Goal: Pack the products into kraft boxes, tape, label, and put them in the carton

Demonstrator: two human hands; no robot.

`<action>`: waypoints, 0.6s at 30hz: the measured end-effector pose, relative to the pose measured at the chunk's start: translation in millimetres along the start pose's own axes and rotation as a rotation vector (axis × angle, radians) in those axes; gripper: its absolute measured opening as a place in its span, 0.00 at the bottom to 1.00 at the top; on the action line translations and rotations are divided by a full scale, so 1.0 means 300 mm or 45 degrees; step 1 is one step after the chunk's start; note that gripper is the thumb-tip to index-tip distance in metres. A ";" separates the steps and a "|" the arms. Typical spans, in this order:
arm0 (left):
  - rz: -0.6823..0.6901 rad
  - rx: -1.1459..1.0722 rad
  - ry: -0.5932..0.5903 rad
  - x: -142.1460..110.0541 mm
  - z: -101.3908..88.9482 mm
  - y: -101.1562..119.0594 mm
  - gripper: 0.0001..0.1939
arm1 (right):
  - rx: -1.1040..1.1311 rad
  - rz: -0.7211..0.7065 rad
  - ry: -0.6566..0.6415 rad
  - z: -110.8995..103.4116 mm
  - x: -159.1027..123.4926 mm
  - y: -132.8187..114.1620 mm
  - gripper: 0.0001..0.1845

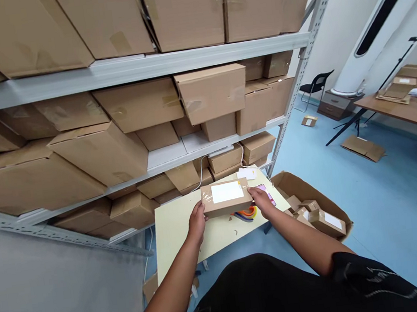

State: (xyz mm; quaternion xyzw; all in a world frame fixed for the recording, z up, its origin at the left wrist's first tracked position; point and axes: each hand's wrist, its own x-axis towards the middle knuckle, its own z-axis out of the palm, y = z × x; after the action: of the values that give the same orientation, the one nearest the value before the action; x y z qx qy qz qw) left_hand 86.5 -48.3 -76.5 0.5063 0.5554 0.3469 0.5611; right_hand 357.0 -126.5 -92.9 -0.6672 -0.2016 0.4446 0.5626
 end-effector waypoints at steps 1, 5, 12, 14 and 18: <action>0.011 0.001 -0.013 -0.005 0.032 0.010 0.25 | 0.012 -0.007 0.013 -0.034 0.002 -0.005 0.24; 0.050 0.015 -0.085 -0.020 0.187 0.057 0.24 | 0.087 -0.030 0.087 -0.189 0.000 -0.037 0.24; 0.063 0.047 -0.233 -0.050 0.528 0.132 0.25 | 0.157 -0.097 0.219 -0.526 -0.006 -0.067 0.27; 0.077 0.071 -0.287 -0.061 0.628 0.144 0.25 | 0.168 -0.103 0.277 -0.625 0.000 -0.063 0.27; 0.114 0.067 -0.369 -0.083 0.823 0.163 0.24 | 0.203 -0.125 0.367 -0.811 0.007 -0.053 0.27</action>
State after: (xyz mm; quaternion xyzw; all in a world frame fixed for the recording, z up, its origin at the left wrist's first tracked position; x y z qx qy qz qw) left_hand 332.2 -105.0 -55.2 0.5897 0.4544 0.2802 0.6060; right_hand 561.3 -259.3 -85.8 -0.6667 -0.1154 0.3310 0.6578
